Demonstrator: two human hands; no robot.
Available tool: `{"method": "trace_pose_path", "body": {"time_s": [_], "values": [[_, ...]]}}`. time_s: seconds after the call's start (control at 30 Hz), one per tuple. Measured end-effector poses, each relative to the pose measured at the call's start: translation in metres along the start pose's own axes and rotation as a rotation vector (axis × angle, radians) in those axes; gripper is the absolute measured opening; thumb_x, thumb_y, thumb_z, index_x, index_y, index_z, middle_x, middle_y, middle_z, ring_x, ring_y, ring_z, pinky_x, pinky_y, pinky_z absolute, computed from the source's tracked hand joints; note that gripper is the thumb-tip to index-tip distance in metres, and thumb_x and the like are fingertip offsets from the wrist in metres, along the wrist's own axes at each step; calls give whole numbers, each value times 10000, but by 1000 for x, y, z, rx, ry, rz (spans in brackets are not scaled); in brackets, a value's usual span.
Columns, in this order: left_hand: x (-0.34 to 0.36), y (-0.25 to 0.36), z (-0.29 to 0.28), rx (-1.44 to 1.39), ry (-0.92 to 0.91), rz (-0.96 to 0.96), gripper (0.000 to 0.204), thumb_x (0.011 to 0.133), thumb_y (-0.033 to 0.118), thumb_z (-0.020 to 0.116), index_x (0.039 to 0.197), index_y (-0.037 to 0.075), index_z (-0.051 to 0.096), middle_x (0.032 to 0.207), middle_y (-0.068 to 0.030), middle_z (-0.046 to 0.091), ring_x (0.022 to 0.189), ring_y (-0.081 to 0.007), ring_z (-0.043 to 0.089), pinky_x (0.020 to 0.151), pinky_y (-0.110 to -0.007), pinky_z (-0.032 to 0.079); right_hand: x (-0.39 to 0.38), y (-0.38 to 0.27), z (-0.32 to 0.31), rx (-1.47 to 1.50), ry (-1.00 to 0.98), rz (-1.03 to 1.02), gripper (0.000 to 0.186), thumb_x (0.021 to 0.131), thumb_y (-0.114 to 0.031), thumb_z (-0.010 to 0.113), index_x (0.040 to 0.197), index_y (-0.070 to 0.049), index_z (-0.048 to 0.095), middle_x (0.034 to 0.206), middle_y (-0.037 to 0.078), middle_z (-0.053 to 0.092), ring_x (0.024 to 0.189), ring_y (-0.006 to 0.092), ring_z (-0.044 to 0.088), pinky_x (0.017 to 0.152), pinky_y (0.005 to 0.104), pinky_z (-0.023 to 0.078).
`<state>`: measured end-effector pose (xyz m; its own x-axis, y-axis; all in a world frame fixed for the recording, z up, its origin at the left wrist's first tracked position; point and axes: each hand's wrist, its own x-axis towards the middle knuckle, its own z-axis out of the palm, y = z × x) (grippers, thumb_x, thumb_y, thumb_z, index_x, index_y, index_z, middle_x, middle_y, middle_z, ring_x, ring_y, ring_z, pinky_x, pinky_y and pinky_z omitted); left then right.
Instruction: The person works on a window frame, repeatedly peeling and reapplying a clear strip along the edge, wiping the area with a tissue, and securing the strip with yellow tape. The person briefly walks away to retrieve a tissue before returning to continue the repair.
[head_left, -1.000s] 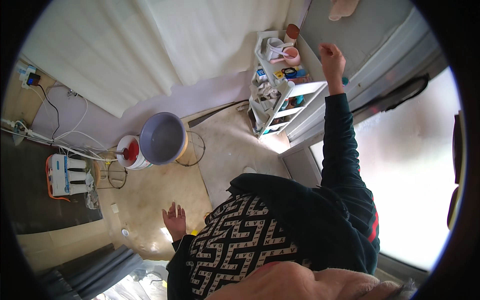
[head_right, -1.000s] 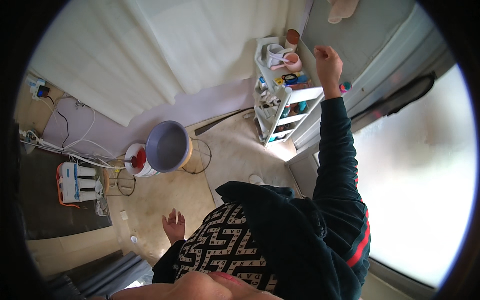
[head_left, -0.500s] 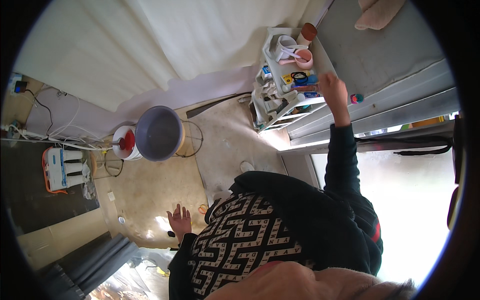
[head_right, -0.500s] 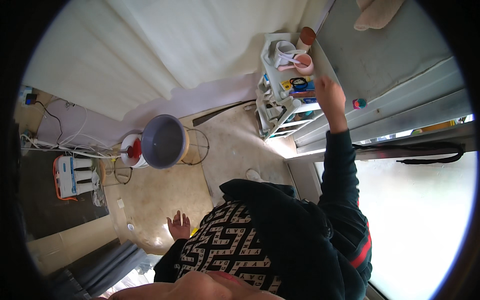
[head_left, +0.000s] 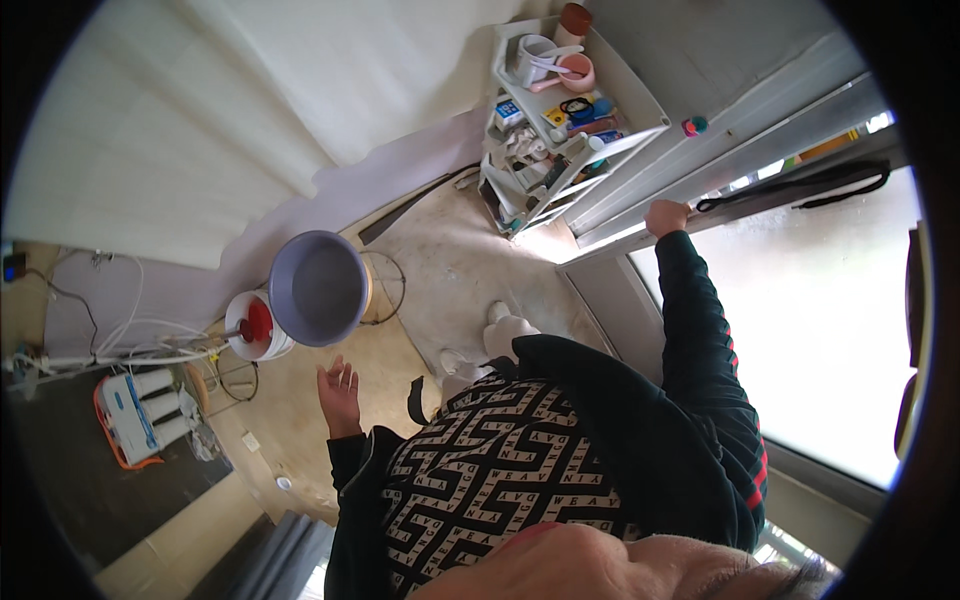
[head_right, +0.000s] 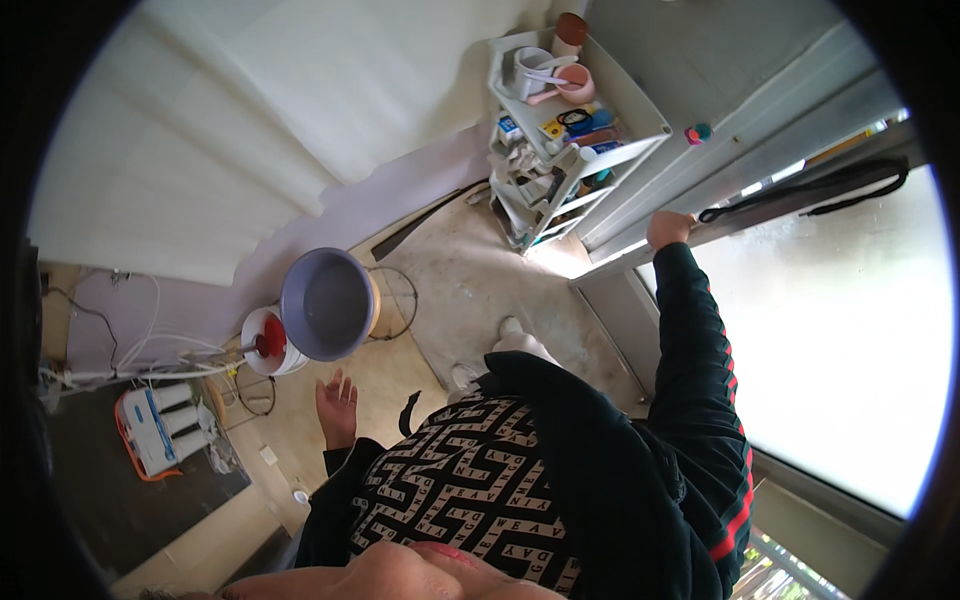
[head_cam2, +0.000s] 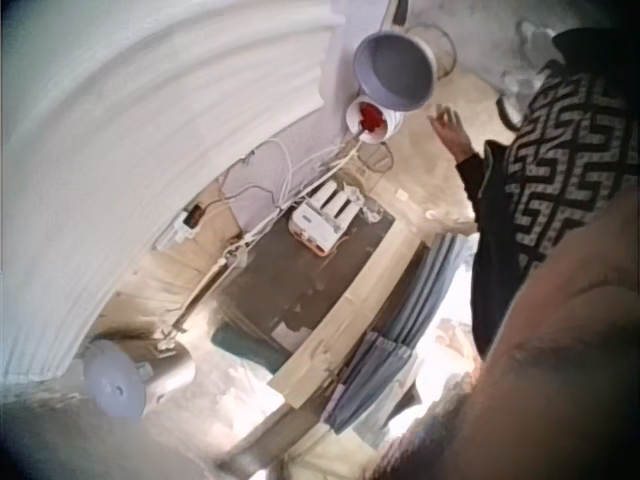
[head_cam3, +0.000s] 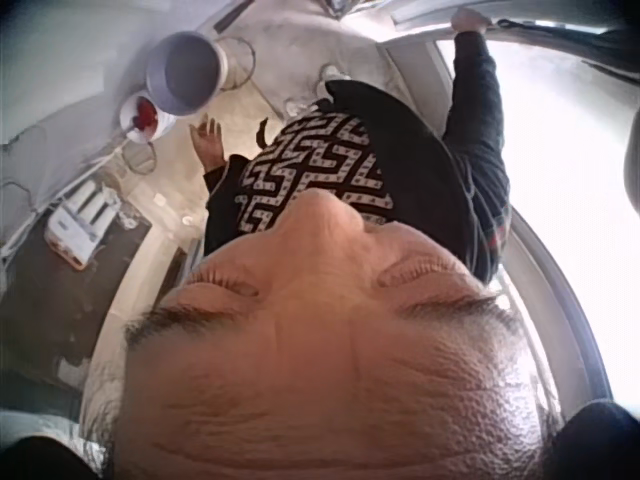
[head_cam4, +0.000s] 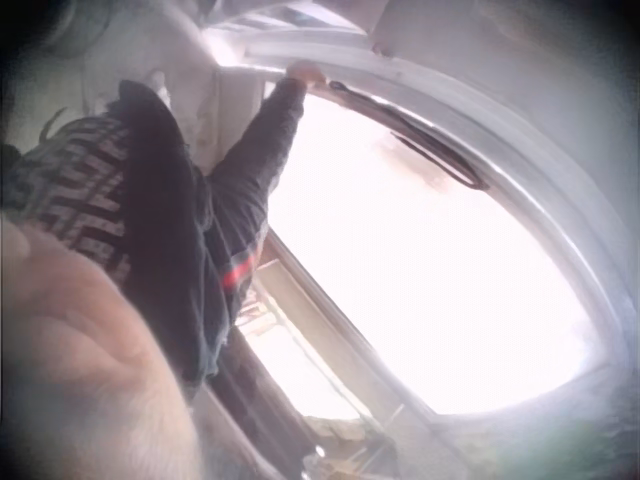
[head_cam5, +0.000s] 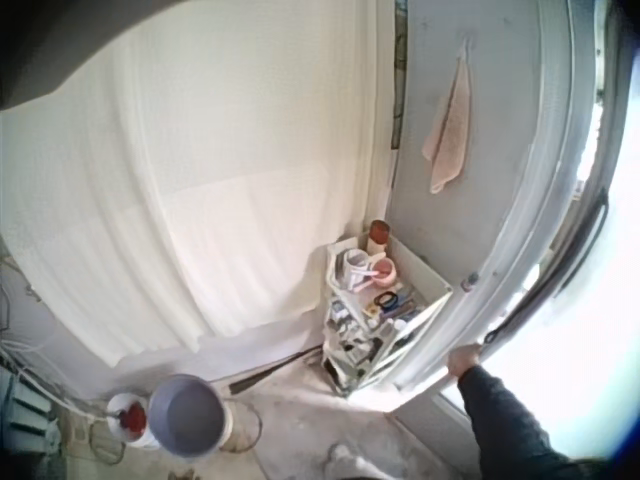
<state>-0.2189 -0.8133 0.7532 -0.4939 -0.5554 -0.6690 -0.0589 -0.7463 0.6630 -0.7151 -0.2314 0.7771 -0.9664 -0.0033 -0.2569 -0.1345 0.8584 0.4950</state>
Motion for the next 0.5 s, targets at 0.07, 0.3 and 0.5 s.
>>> {"method": "trace_pose_path", "body": {"time_s": [0.07,0.3,0.5], "values": [[16,7,21,30,-19,-49,468,1038,498,455,923,82,636,1490,-87,505,1286,-247,467,1094,-420,346,0,-5,5,5,31,14,300,865,-427,650,939,-159,761,1001,83,750,974,309,707,913,591,434],[47,8,159,88,-380,-157,473,1037,509,468,896,84,620,1499,-85,495,1311,-243,463,1089,-400,351,-51,-41,4,131,217,-106,331,812,-467,682,826,-144,752,850,98,732,830,314,709,783,600,467],[51,40,263,186,-718,-213,471,1074,452,394,887,82,617,1537,-117,447,1332,-250,462,1112,-414,360,-107,-75,-29,244,278,-172,344,763,-477,727,737,-134,739,707,68,696,679,287,689,571,474,439]]}}
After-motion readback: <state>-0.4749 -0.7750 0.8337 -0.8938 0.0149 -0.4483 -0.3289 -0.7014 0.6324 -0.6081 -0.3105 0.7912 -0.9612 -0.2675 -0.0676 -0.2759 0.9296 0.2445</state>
